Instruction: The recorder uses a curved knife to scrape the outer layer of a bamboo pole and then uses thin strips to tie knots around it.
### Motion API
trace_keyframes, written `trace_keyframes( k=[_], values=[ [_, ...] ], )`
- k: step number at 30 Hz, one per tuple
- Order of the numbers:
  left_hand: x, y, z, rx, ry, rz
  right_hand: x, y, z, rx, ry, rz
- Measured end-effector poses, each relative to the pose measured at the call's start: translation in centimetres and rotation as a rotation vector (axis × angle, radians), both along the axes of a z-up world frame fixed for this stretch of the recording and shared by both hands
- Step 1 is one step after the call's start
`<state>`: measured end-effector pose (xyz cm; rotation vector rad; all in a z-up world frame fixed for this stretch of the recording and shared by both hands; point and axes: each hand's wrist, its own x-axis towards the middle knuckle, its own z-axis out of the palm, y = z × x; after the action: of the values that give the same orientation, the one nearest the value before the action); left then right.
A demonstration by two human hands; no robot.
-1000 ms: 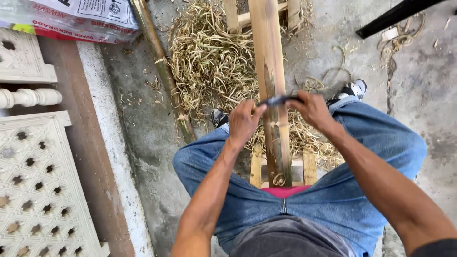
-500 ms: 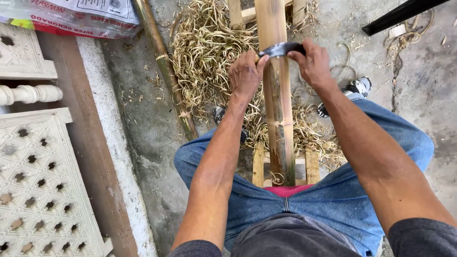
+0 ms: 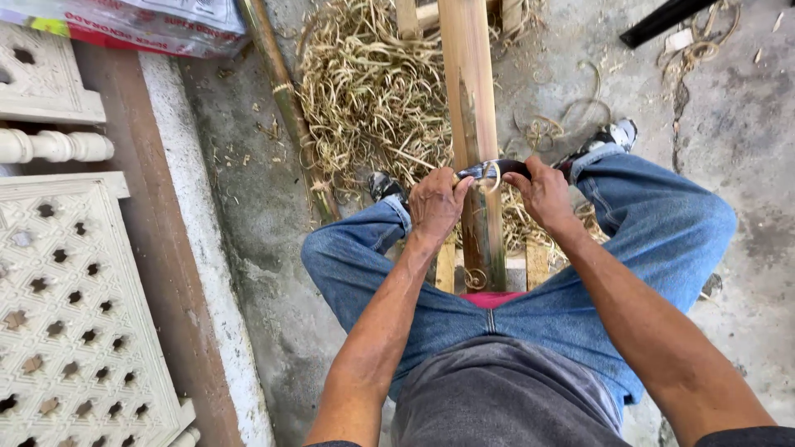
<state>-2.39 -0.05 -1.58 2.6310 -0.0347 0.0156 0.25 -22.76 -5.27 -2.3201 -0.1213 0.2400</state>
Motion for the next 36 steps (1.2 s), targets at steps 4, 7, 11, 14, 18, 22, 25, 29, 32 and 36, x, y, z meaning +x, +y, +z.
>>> trace_keyframes(
  k=[4,7,11,14,18,22,25,29,32,36],
  values=[
    [-2.5,-0.7,1.0,0.012,-0.145,-0.021,-3.8,-0.1,0.6,0.007,-0.044,-0.035],
    [-7.6,-0.4,-1.1,0.007,0.13,-0.111,-8.5,-1.5,0.1,0.081,0.149,-0.018],
    [-13.6,0.1,-0.6,-0.085,0.273,-0.141,-13.3,-3.9,-2.7,-0.038,0.495,0.211],
    [-10.9,0.7,-0.2,-0.113,0.284,-0.111,-8.3,-2.7,1.3,-0.092,0.628,0.271],
    [-0.8,1.9,-2.0,-0.147,0.117,-0.037,1.6,-1.5,-0.2,0.031,0.219,0.24],
    [11.6,3.1,-5.4,-0.074,0.061,-0.022,13.4,1.6,0.4,-0.005,0.199,0.164],
    [18.5,4.0,-6.9,0.023,0.0,0.004,19.8,3.0,-0.7,-0.04,0.077,0.129],
    [20.6,3.7,-5.8,0.026,-0.062,0.062,21.2,3.3,-2.6,-0.048,-0.143,0.077],
    [18.6,3.2,-6.2,0.046,-0.171,0.082,19.0,3.1,-2.1,-0.04,-0.115,0.035],
    [14.2,2.6,-6.5,0.084,-0.095,0.055,14.1,2.4,-1.1,-0.032,-0.051,0.031]
  ],
)
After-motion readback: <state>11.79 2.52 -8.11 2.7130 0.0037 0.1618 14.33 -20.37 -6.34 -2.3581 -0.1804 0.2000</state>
